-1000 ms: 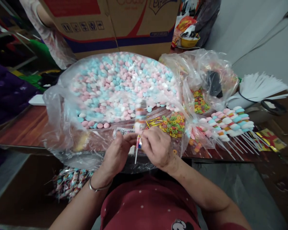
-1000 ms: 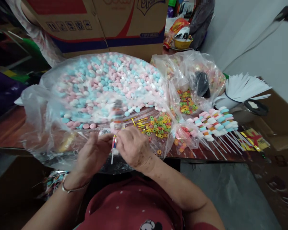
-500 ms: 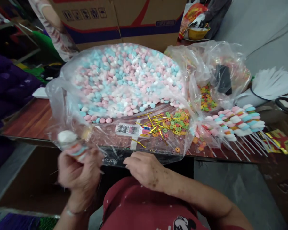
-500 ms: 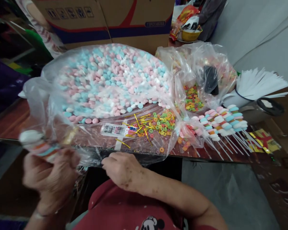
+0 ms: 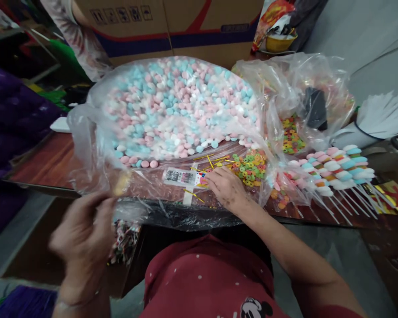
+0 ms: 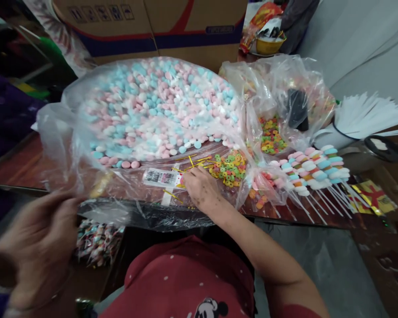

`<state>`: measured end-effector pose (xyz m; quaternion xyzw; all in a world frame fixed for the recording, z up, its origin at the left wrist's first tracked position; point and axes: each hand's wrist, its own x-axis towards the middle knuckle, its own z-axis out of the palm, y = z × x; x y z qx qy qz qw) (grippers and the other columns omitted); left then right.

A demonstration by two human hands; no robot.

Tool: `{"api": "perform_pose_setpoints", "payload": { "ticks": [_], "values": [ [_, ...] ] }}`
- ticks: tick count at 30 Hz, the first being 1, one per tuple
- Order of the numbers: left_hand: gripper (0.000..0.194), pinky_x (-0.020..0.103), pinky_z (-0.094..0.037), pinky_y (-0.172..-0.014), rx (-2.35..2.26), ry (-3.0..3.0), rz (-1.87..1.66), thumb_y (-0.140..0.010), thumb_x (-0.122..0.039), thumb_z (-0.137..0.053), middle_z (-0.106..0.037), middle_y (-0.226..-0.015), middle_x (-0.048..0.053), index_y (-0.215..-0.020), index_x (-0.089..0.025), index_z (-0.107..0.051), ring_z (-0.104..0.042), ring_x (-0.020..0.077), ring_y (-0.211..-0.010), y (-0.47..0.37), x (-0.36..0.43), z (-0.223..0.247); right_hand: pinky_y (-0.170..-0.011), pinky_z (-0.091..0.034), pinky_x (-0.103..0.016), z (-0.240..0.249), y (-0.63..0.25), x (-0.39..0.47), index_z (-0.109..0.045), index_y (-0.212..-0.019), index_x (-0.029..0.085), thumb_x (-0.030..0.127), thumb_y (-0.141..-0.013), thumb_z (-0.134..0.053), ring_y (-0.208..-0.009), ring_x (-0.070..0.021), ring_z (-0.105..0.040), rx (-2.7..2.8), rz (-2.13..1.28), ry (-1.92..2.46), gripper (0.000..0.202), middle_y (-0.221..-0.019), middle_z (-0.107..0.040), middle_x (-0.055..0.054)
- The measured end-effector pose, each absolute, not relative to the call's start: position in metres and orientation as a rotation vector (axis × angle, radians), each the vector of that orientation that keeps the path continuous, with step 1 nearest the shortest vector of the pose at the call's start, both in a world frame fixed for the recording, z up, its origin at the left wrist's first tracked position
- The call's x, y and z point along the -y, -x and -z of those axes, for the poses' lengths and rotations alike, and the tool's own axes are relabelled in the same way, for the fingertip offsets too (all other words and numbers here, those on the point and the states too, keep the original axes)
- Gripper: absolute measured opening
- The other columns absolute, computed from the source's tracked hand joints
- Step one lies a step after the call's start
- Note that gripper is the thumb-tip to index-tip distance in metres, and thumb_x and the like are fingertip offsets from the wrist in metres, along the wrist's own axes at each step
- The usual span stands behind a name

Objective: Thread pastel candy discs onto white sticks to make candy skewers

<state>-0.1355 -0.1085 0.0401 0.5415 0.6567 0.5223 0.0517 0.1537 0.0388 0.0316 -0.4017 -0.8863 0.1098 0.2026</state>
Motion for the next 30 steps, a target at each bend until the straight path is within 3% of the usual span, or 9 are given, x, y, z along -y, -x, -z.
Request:
{"api": "perform_pose_setpoints", "payload": {
  "ticks": [3,5,7,11,20,24,27,30],
  "values": [
    [0.011,0.032,-0.048,-0.08,-1.835,-2.102,-1.285,-0.087,-0.028,-0.063,-0.068,-0.086,0.002,-0.09,-0.02,-0.069,-0.062,0.0193,-0.083,0.091,0.034,-0.042,-0.077,-0.042,-0.031,-0.031,-0.136,-0.05,-0.069,-0.09,0.015,0.018,-0.092,-0.057,-0.088,-0.0209,-0.054,2.651,-0.171,1.239,0.013,-0.091,-0.066,-0.009],
    [0.014,0.034,-0.047,-0.08,-1.783,-2.237,-1.01,-0.09,-0.028,-0.057,-0.066,-0.081,0.004,-0.084,-0.019,-0.066,-0.06,0.0214,-0.084,0.069,0.001,-0.037,-0.078,-0.042,-0.033,-0.03,-0.132,-0.051,-0.069,-0.093,0.015,0.018,-0.092,-0.058,-0.092,-0.0224,-0.053,2.726,-0.11,1.301,0.012,-0.094,-0.065,-0.01],
    [0.014,0.037,-0.045,-0.079,-1.83,-2.304,-0.733,-0.086,-0.03,-0.064,-0.063,-0.081,0.007,-0.08,-0.017,-0.062,-0.057,0.0238,-0.083,0.058,-0.019,-0.029,-0.08,-0.041,-0.034,-0.029,-0.134,-0.05,-0.069,-0.095,0.015,0.018,-0.093,-0.057,-0.095,-0.0236,-0.052,2.773,-0.077,1.292,0.013,-0.095,-0.065,-0.01],
    [0.023,0.038,-0.042,-0.081,-1.841,-2.391,-0.496,-0.081,-0.036,-0.071,-0.061,-0.085,0.008,-0.082,-0.016,-0.059,-0.054,0.025,-0.085,0.057,-0.032,-0.013,-0.08,-0.038,-0.037,-0.025,-0.154,-0.049,-0.069,-0.094,0.016,0.025,-0.096,-0.053,-0.096,-0.025,-0.049,2.803,0.03,1.192,0.018,-0.092,-0.064,-0.009],
    [0.016,0.036,-0.039,-0.081,-1.738,-2.427,-0.449,-0.091,-0.027,-0.059,-0.058,-0.083,0.006,-0.08,-0.017,-0.063,-0.051,0.0223,-0.084,0.061,-0.036,-0.008,-0.081,-0.04,-0.039,-0.027,-0.181,-0.055,-0.068,-0.087,0.014,0.016,-0.093,-0.054,-0.093,-0.0259,-0.049,2.688,0.108,1.263,0.015,-0.091,-0.065,-0.01],
    [0.019,0.035,-0.04,-0.078,-1.617,-2.425,-0.652,-0.093,-0.025,-0.056,-0.057,-0.083,0.005,-0.077,-0.017,-0.062,-0.05,0.0212,-0.084,0.066,-0.031,-0.011,-0.085,-0.043,-0.041,-0.032,-0.182,-0.052,-0.066,-0.1,0.013,0.019,-0.098,-0.045,-0.097,-0.0262,-0.051,2.556,0.091,1.312,0.023,-0.104,-0.067,-0.012],
    [0.019,0.035,-0.042,-0.077,-1.52,-2.438,-0.923,-0.094,-0.026,-0.055,-0.056,-0.084,0.005,-0.078,-0.018,-0.061,-0.05,0.0205,-0.084,0.064,-0.024,-0.023,-0.095,-0.045,-0.041,-0.031,-0.179,-0.044,-0.058,-0.12,0.011,0.025,-0.098,-0.045,-0.105,-0.0246,-0.054,2.298,-0.144,1.218,0.029,-0.116,-0.065,-0.013],
    [0.015,0.034,-0.044,-0.078,-1.359,-2.456,-1.079,-0.094,-0.023,-0.055,-0.059,-0.091,0.006,-0.08,-0.018,-0.059,-0.053,0.0198,-0.088,0.052,-0.015,-0.036,-0.086,-0.05,-0.036,-0.029,-0.173,-0.033,-0.055,-0.124,0.018,0.027,-0.091,-0.056,-0.098,-0.02,-0.061,1.984,-0.612,1.08,0.034,-0.112,-0.066,-0.008]
  ]
}}
